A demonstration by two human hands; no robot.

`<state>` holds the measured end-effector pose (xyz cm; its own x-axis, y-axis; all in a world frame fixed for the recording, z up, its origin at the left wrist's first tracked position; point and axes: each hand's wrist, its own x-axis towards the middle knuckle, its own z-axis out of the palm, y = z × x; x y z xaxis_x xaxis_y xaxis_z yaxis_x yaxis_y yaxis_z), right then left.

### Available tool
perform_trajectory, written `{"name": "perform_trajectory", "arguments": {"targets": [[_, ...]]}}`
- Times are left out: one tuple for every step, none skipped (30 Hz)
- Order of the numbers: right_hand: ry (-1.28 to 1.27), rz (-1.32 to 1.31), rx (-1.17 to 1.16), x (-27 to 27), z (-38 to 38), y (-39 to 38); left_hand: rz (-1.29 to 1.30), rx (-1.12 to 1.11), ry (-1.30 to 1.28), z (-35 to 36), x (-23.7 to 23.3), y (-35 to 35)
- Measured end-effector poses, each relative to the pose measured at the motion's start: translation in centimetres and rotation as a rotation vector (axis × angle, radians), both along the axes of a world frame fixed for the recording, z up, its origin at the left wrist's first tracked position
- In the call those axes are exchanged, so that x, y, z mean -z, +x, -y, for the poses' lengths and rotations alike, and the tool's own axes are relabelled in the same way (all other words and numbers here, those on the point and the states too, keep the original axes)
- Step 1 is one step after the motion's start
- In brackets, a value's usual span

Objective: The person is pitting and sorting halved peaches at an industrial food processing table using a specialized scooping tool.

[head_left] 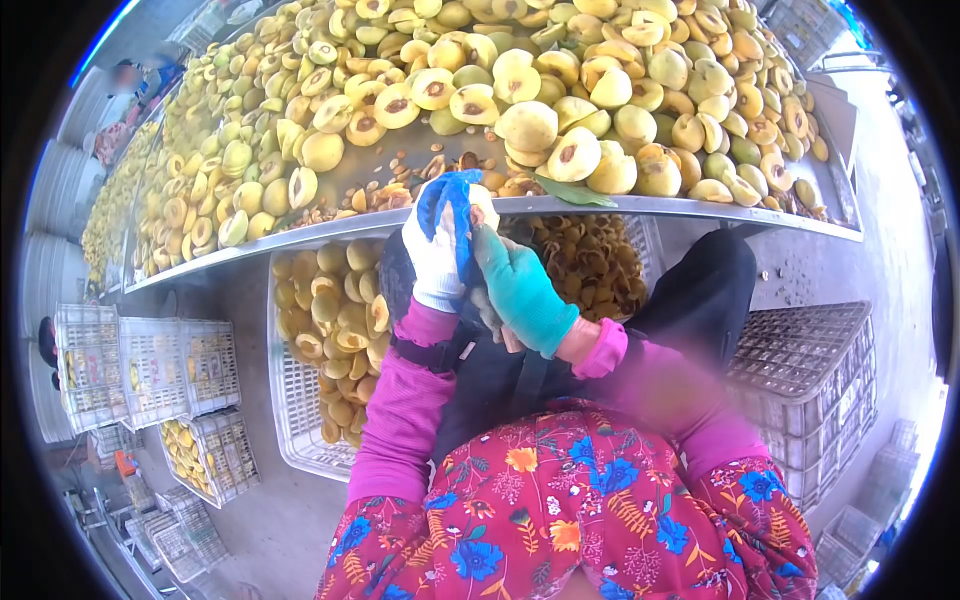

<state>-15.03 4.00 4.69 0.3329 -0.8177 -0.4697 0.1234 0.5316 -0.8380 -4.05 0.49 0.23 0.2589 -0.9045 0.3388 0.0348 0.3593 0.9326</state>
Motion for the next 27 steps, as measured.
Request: {"name": "perform_trajectory", "arguments": {"targets": [[0.009, 0.072, -0.056, 0.2, 0.3, -0.4, -0.088, 0.008, 0.034, -0.1, -0.1, -0.1], [0.017, 0.145, -0.113, 0.3, 0.6, -0.7, -0.174, 0.014, 0.066, -0.1, -0.2, -0.2], [0.017, 0.15, -0.114, 0.2, 0.9, -0.9, -0.169, 0.013, 0.066, 0.0, -0.2, -0.2], [0.041, 0.134, -0.159, 0.1, 1.3, -1.1, -0.144, -0.005, 0.047, 0.0, 0.0, -0.2], [0.066, 0.119, -0.203, 0.0, 1.3, -1.2, -0.118, -0.023, 0.03, 0.0, 0.1, -0.2], [0.093, 0.109, -0.166, -0.9, 1.1, -1.0, -0.114, -0.021, 0.03, 0.0, 0.0, -0.2], [0.092, 0.113, -0.16, -0.9, 0.9, -0.9, -0.069, -0.015, -0.022, 0.2, -0.1, -0.1], [0.147, 0.204, -0.145, -0.9, 0.8, -0.9, -0.029, -0.012, -0.076, 0.4, -0.4, -0.3], [0.208, 0.296, -0.133, -0.9, 0.8, -0.9, -0.029, -0.013, -0.076, 0.4, -0.9, 0.0], [0.193, 0.348, -0.194, -0.5, 0.9, -1.7, 0.048, 0.098, -0.006, 0.2, -1.6, 0.8], [0.008, 0.122, -0.264, -0.2, 1.7, -2.1, 0.123, 0.21, 0.065, 0.0, -2.2, 1.4], [0.022, 0.133, -0.262, 0.2, 1.4, -2.1, 0.045, 0.214, 0.181, 0.1, -2.3, 1.6], [0.03, 0.151, -0.259, 0.4, 1.1, -2.0, 0.052, 0.214, 0.177, 0.1, -2.1, 1.5], [0.025, 0.154, -0.257, 0.4, 1.0, -1.9, -0.105, 0.198, 0.198, 0.1, -1.7, 1.0], [0.307, 0.463, -0.274, 0.4, 0.6, -1.8, -0.27, 0.181, 0.228, -0.2, -1.4, 0.4], [0.584, 0.768, -0.284, 0.4, 0.5, -1.9, -0.29, 0.166, 0.258, -0.3, -1.3, 0.1], [0.58, 0.764, -0.288, 0.7, 0.6, -1.9, -0.293, 0.165, 0.251, -0.1, -1.5, 0.1], [0.626, 0.921, -0.316, 1.1, 0.4, -1.9, -0.342, 0.289, 0.287, -0.3, -1.7, 0.3], [0.679, 1.084, -0.346, 1.5, 0.2, -1.8, -0.388, 0.406, 0.328, -0.8, -1.8, 0.7], [0.76, 1.148, -0.365, 1.7, 0.3, -1.9, -0.416, 0.36, 0.36, -1.0, -1.7, 0.4], [0.766, 1.154, -0.379, 1.7, 0.2, -1.8, -0.407, 0.347, 0.359, -1.3, -1.9, 0.5], [0.723, 1.12, -0.466, 1.6, 0.2, -1.8, -0.543, 0.314, 0.412, -1.8, -2.2, 0.6], [0.682, 1.086, -0.548, 1.6, 0.0, -1.8, -0.682, 0.277, 0.467, -2.5, -2.6, 0.6], [0.573, 0.968, -0.645, 1.7, -0.2, -1.7, -0.688, 0.221, 0.49, -3.2, -3.3, 0.9], [0.585, 0.976, -0.658, 1.8, -0.2, -1.6, -0.642, 0.184, 0.464, -3.9, -4.0, 0.8], [0.667, 1.041, -0.676, 1.8, -0.3, -1.8, -0.49, 0.096, 0.429, -4.2, -3.2, 1.6], [0.753, 1.1, -0.693, 1.7, -0.6, -2.3, -0.342, 0.008, 0.393, -4.8, -1.8, 3.1]]}}
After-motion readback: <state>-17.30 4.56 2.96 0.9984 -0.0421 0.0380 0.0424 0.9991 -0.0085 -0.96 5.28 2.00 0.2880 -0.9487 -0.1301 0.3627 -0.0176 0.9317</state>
